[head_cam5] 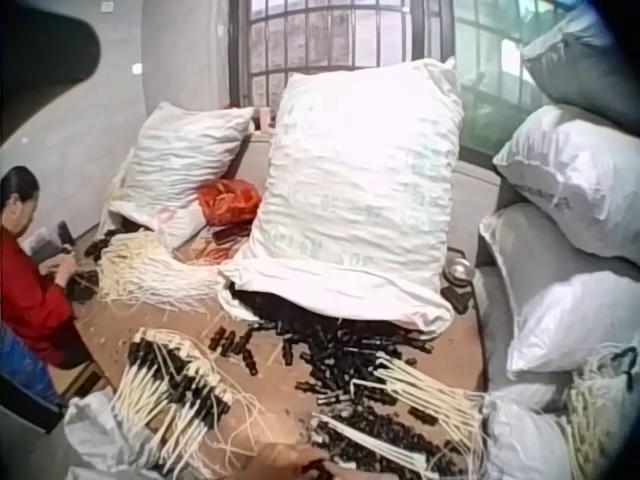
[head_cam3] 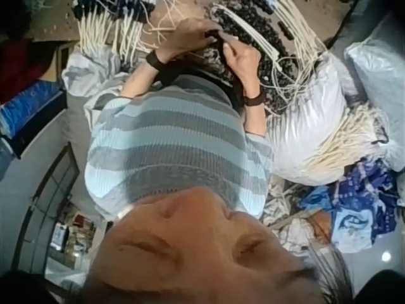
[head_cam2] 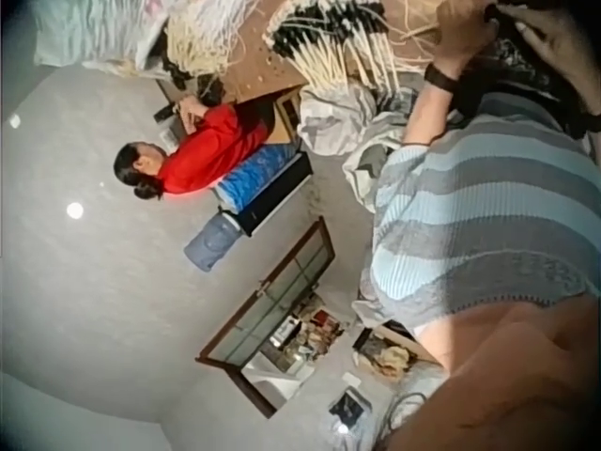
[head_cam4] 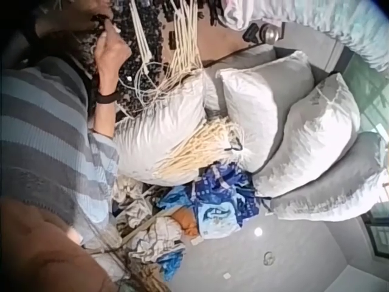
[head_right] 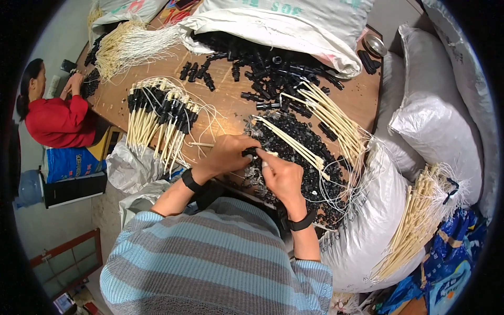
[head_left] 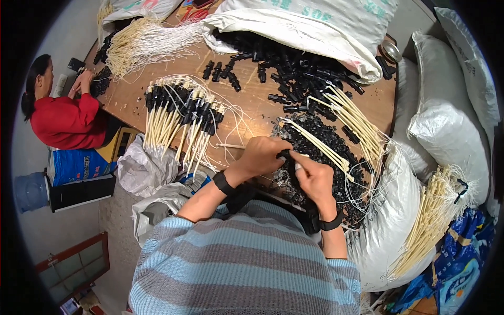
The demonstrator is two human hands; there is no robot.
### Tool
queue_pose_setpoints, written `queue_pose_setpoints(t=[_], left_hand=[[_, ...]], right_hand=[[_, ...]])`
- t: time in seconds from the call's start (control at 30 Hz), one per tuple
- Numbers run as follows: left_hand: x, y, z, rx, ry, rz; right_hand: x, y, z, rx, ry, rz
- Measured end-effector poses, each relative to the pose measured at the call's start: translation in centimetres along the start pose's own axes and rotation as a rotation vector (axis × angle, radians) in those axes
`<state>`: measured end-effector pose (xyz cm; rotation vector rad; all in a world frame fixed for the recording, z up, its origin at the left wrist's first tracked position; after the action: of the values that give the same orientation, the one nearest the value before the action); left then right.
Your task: Recorder is threading wires into connectors to assemble wire harnesses.
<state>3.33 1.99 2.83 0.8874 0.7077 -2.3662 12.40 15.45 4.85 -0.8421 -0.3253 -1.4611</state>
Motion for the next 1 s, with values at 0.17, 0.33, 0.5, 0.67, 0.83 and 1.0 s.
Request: queue_pose_setpoints(t=[0.17, 0.33, 0.5, 0.67, 0.83, 1.0], left_hand=[[-2.1, 0.2, 0.8, 0.040, -0.330, -0.210], [-0.7, 1.4, 2.8, -0.168, -0.251, -0.163], [3.8, 3.8, 11.3, -0.569, -0.659, 0.034], [6.0, 4.2, 11.8, -0.616, -0.721, 0.230], [5.8, -3.3, 4.3, -0.369, -0.196, -0.040], [9.0, -8.0, 0.4, -0.165, -0.243, 0.132]], right_hand=[[-2.3, -0.3, -1.4, 0.150, -0.579, -0.631], [-0.6, -0.8, -2.8, 0.057, -0.552, -0.454], [-1.7, -1.5, -0.8, -0.208, -0.274, -0.318], [0.2, -1.8, -1.0, -0.064, 0.141, -0.009], [-2.8, -0.9, 2.5, -0.136, 0.447, -0.265], [-5.2, 0.4, 3.2, -0.085, 0.568, -0.360]])
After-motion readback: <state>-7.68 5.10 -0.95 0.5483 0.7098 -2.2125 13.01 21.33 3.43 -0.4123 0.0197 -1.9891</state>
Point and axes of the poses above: each hand's wrist, its own y-axis away from the middle knuckle, its own z-axis out of the back of the hand, x = y × z, the point moved 4 cm from there along -y, towards the middle knuckle, and after that the axes turned 4 degrees about -z, right-handed, at the moved point
